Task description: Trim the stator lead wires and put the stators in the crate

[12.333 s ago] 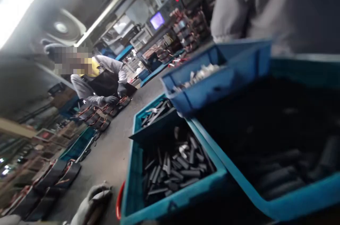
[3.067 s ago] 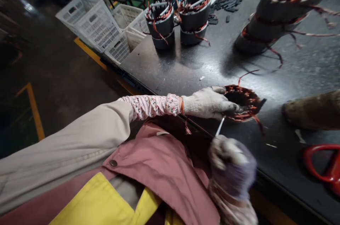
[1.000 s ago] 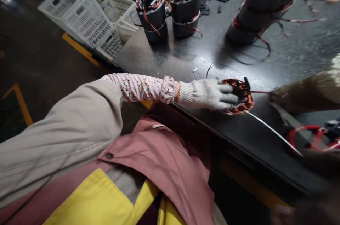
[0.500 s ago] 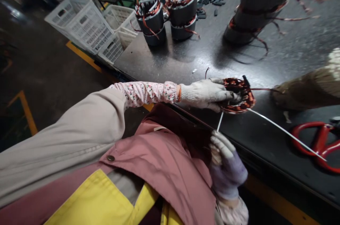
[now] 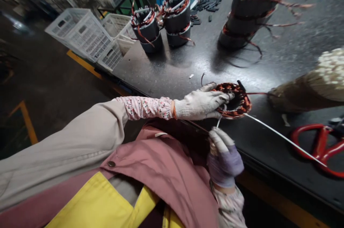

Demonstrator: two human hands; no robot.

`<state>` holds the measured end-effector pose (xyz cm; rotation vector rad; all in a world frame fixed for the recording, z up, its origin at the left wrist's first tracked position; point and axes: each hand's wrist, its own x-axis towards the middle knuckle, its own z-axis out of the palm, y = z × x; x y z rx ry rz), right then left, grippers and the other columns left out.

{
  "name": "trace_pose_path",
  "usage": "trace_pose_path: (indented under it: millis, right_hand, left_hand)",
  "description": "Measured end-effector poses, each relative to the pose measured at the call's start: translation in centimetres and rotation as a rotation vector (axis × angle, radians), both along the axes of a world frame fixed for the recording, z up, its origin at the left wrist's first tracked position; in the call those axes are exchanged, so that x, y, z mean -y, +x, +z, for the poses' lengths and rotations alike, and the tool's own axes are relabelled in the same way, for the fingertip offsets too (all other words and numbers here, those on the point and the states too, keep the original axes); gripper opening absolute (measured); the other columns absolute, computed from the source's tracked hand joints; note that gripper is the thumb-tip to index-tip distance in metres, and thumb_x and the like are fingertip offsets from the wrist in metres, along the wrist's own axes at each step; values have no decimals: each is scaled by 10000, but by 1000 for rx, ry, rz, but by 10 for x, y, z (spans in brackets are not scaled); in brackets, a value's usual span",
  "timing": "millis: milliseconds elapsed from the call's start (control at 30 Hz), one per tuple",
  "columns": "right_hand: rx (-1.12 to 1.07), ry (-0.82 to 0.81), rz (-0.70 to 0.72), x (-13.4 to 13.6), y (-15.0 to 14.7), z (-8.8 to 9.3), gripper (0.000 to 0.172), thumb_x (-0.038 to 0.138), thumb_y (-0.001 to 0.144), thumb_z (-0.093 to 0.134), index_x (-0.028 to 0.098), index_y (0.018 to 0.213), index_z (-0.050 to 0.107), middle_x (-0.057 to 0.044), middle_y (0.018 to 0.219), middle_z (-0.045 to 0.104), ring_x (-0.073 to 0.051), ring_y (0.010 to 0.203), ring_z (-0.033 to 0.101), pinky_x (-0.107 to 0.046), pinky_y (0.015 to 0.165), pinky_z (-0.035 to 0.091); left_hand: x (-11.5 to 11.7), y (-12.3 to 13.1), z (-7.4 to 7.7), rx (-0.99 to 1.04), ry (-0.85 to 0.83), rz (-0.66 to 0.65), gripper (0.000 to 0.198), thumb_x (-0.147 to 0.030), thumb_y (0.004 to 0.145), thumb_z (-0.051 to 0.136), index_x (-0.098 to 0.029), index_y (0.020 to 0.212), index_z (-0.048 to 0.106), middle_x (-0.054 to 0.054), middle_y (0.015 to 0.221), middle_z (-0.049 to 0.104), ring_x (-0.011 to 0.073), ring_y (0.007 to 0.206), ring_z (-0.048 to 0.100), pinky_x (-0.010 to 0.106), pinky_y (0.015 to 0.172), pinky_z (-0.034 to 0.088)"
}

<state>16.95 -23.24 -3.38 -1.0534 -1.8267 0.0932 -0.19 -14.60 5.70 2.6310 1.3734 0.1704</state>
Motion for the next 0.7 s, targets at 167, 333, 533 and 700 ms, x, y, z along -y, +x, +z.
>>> trace_pose_path:
  millis: [167,333,533,700]
  right_hand:
    - [30,181,90,-25,-22,-5,218,93,801,636,218,973,684,-38,1026,701,-186,971,669,-299,836,561]
    - [-360,-48,27,-20,-18,15,241,94,736,705,176,963,714,-43,839,714,-159,742,679,-271,756,554]
    - [-247,-287,13,-21,-10,47,99,270,741,730,183,786,711,-32,782,683,-141,695,635,-259,674,490]
    - [-206,-336,-104,-50,-18,40,196,349,704,731,156,736,725,-37,645,661,-148,578,609,-259,594,474]
  left_hand:
    - [2,-3,-11,67,47,83,601,-432,915,495,-118,1423,423,96,1414,505,253,1356,396,345,1154,304]
    - [7,-5,-19,78,109,4,404,-294,976,363,-191,1297,586,60,1296,608,179,1296,478,370,1137,333]
    - [4,-7,-26,119,124,-80,389,-271,997,313,-283,1157,667,-12,1232,662,100,1242,539,357,1184,243]
    - [4,-8,-25,133,102,-109,402,-254,1003,288,-283,1147,663,-41,1279,634,62,1270,508,330,1201,187]
